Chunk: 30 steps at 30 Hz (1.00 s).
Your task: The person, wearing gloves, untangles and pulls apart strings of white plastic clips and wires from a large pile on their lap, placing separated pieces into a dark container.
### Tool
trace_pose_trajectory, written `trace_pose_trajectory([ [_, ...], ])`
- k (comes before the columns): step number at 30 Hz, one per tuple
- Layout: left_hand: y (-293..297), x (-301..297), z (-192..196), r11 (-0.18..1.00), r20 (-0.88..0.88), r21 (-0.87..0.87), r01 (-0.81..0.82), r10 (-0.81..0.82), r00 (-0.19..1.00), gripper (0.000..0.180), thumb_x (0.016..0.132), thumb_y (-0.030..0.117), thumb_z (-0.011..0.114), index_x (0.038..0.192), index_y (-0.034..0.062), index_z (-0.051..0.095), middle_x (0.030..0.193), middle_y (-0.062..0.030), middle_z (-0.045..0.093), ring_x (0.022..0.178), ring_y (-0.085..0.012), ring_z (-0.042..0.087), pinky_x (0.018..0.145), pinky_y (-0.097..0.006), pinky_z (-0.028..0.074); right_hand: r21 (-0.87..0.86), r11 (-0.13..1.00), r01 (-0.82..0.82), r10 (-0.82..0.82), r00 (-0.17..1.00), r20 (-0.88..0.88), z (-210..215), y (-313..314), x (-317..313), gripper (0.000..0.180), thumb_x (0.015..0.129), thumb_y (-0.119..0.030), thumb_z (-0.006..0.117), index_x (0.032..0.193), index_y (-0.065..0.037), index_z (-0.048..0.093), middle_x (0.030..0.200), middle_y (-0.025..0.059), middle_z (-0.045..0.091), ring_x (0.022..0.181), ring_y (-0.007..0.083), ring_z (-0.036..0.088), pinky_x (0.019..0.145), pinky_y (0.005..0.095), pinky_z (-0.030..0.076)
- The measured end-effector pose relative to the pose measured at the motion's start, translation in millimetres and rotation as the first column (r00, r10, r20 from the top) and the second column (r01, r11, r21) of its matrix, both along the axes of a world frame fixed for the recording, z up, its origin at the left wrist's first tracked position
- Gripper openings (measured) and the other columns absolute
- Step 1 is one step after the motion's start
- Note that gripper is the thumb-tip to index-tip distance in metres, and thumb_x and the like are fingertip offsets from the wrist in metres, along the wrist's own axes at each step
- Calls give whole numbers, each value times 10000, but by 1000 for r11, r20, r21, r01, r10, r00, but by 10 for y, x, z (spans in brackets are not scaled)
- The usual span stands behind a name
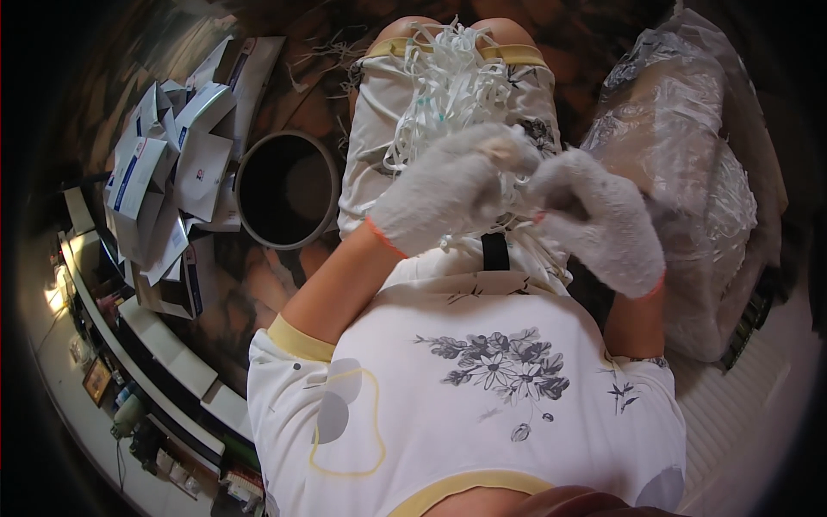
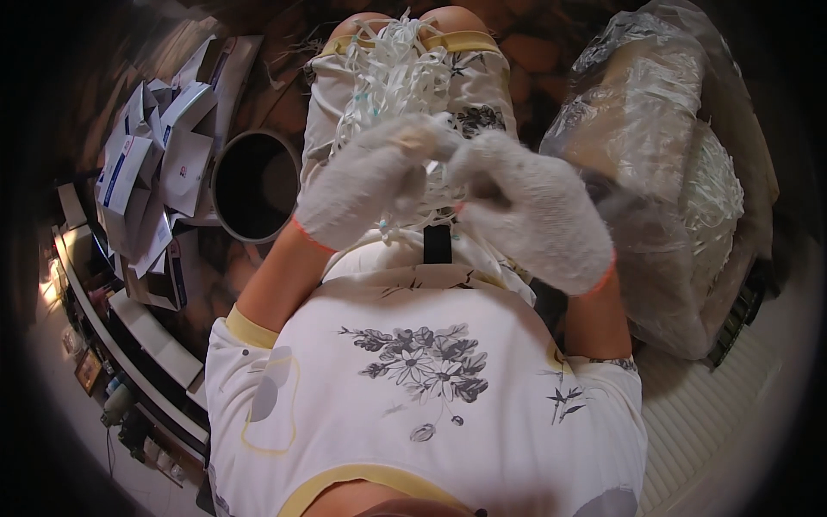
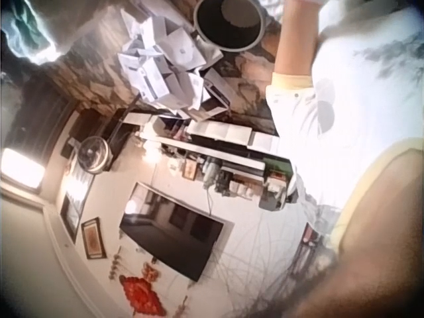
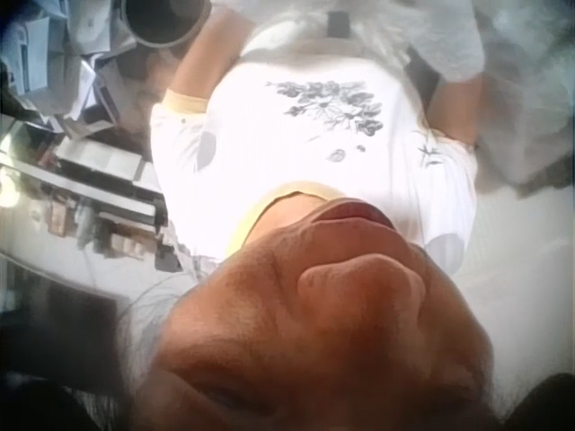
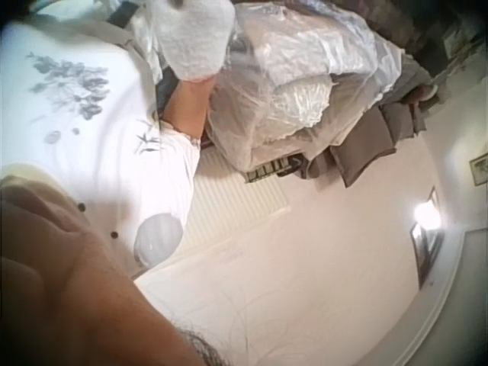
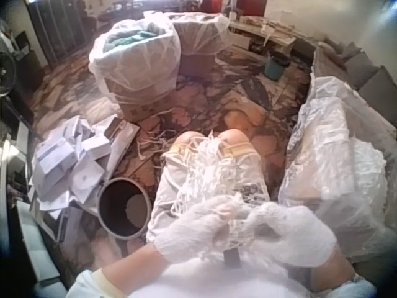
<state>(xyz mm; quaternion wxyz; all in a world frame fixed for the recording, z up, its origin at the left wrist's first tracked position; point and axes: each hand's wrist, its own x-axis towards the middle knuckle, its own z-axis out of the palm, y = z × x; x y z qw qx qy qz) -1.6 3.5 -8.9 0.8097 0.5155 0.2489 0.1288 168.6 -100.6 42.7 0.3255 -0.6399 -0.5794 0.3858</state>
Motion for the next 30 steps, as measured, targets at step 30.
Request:
trace_pose_trajectory([
  [30, -227, -190, 4, 978, -30, -73, 198, -200, 979, 245, 980, 216, 471, 904, 19, 595, 741, -2, 536, 686, -88, 491, 643, -253, 433, -236, 970, 64, -217, -218, -951, -324, 138, 21, 327, 993, -279, 475, 710, -128, 408, 607, -34, 330, 516, 101, 275, 503, 233, 282],
])
